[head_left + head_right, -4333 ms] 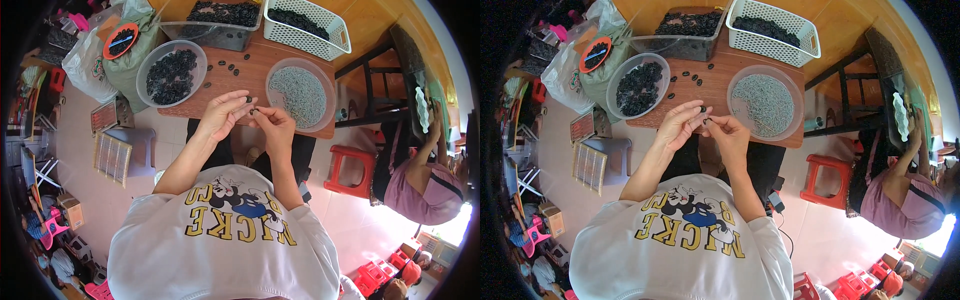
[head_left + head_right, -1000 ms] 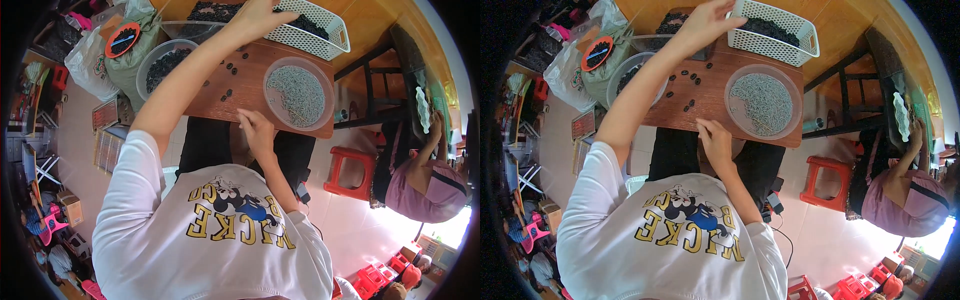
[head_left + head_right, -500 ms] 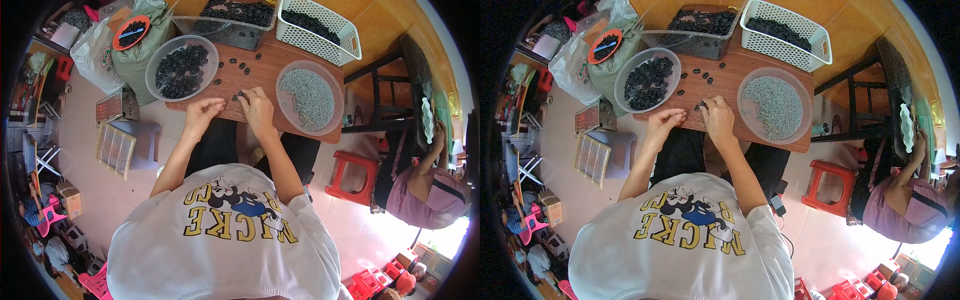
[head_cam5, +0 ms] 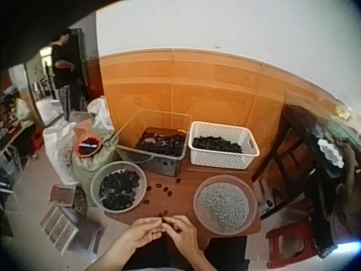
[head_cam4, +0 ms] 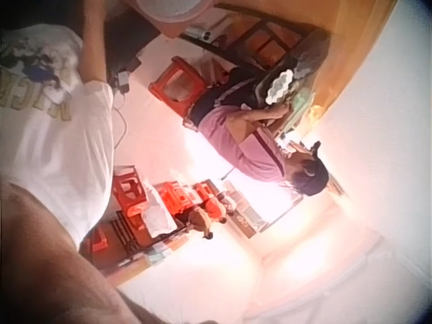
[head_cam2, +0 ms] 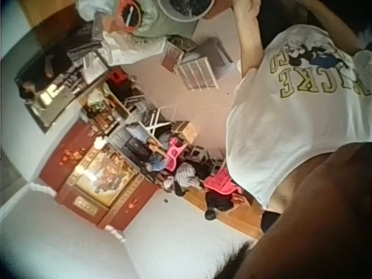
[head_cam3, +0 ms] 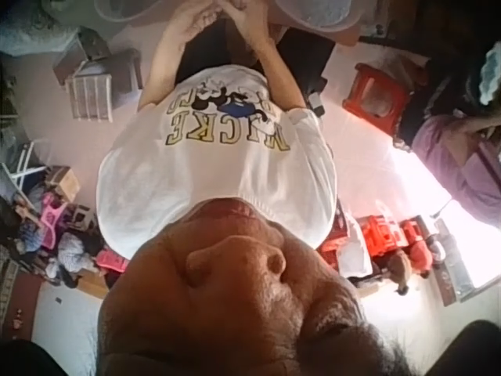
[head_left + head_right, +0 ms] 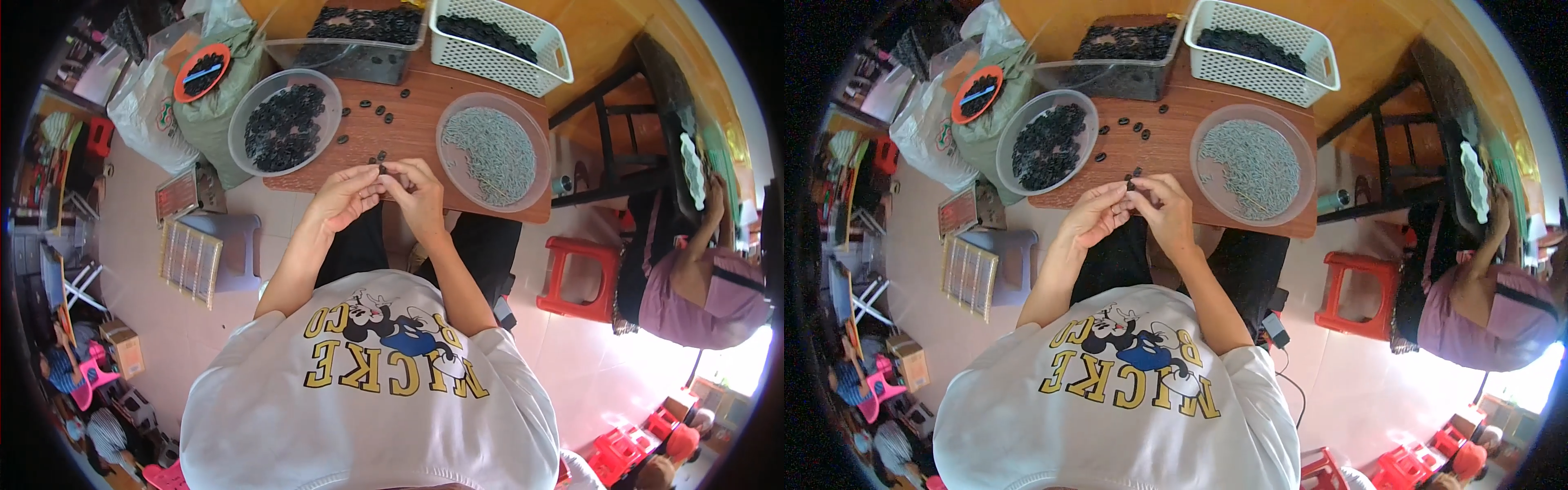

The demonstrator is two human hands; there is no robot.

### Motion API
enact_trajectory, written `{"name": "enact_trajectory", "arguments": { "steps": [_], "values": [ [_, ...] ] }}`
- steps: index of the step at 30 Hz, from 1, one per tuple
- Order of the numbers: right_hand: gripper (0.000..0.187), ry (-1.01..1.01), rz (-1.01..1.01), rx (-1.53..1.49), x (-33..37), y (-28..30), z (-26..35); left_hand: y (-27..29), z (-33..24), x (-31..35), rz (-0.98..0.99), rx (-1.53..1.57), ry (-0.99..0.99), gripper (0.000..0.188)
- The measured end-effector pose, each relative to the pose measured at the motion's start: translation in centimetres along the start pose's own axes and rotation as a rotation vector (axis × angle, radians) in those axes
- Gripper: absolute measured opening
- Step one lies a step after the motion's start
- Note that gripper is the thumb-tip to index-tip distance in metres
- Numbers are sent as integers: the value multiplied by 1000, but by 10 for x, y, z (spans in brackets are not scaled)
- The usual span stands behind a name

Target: The person picks up plastic pieces and small metal pins from dishes on the table and assembles them together by hand.

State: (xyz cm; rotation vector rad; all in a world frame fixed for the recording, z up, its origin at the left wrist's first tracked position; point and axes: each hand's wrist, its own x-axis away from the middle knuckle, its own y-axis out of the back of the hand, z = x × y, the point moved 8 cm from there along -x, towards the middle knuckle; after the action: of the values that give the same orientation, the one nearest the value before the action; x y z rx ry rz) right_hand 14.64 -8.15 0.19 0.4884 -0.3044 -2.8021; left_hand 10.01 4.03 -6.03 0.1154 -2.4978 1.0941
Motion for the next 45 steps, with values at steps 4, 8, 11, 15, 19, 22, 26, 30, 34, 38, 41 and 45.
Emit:
{"name": "enact_trajectory", "arguments": {
  "steps": [4, 8, 11, 15, 19, 22, 26, 30, 34, 38, 41, 45],
  "values": [
    [19, 5, -15, -102, 12, 10, 4, -10, 19, 1, 99, 112, 97, 18],
    [20, 20, -46, -166, 20, 20, 8, -17, 26, -1, 100, 177, 74, 16],
    [19, 0, -78, -174, 26, 32, 6, -20, 19, -2, -5, -92, -42, 14],
    [13, -214, -59, -223, 35, 44, -24, -38, 6, 0, -48, -550, -187, 13],
    [11, -361, -81, -452, 52, 48, -44, -54, 16, -3, 45, -733, -183, 14],
    [11, -335, -93, -366, 57, 60, -41, -58, 26, -2, 66, -674, -85, 13],
    [10, -192, -117, -180, 59, 79, -19, -62, 37, 0, 31, -465, 69, 13],
    [12, -125, -102, -230, 60, 79, -14, -59, 43, 0, 30, -339, 107, 13],
    [14, -179, -90, -293, 64, 78, -15, -60, 44, 2, 44, -265, 100, 10],
    [13, -265, -113, -324, 68, 75, -22, -65, 43, 2, 4, -292, 11, 10],
    [13, -428, -167, -419, 77, 75, -43, -72, 41, -1, -25, -405, -67, 12],
    [11, -434, -234, -402, 80, 92, -46, -93, 37, -7, 16, -571, -154, 14]
  ]
}}
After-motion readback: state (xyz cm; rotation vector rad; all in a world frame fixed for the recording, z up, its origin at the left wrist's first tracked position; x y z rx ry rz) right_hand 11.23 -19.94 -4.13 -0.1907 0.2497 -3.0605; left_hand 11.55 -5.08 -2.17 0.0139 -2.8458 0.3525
